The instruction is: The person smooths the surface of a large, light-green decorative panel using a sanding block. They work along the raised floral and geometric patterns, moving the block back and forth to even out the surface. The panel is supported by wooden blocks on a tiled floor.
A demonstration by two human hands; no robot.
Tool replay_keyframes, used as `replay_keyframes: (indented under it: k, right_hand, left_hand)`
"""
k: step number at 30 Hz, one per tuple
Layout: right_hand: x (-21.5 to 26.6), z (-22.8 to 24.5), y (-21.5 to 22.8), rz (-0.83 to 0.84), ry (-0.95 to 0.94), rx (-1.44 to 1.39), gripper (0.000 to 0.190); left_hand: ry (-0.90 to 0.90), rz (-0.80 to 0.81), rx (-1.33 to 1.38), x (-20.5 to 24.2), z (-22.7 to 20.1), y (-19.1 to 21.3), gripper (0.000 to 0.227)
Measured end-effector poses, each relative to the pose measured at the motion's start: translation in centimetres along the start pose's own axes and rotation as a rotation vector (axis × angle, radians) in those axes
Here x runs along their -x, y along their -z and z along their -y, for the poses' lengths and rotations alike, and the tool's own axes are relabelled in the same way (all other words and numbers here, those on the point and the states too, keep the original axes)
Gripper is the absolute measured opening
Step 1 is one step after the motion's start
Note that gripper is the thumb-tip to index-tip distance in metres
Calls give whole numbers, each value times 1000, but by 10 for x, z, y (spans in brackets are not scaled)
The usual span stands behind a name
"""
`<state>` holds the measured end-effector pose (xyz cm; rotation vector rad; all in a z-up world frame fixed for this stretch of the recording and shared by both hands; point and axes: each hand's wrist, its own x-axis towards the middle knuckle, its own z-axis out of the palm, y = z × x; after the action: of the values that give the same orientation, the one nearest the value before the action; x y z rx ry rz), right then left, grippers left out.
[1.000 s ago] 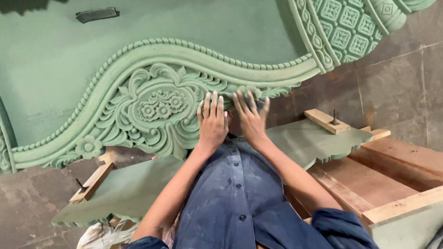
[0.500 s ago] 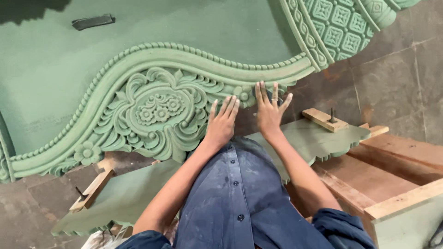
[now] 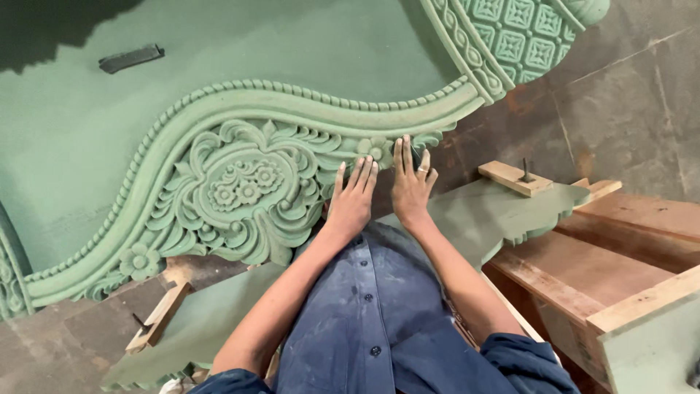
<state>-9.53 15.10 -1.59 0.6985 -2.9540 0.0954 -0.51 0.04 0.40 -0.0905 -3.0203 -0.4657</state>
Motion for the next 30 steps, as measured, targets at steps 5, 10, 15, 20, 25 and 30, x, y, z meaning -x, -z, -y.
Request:
replay_keyframes:
  k: [5, 10, 15, 20, 25, 30]
  right_hand:
    - [12, 7, -25, -101, -25, 36, 83]
    - [29, -7, -36, -28, -17, -57, 80]
    - [74, -16, -6, 381, -187, -198, 76]
    - [56, -7, 1, -145, -61, -383, 74]
    - [20, -1, -24, -204, 91, -493, 80]
    - [75, -11, 0, -11, -122, -512, 72]
  left_hand:
    - [-2, 17, -1, 9, -2, -3, 67]
    - [-3, 28, -11, 3, 0, -3, 67]
    - [-13, 38, -27, -1, 4, -1, 70]
    - [-22, 92, -11, 13, -4, 0, 71]
    - [-24, 29, 33, 1, 2, 0, 62]
    - [-29, 60, 17, 11, -1, -1, 62]
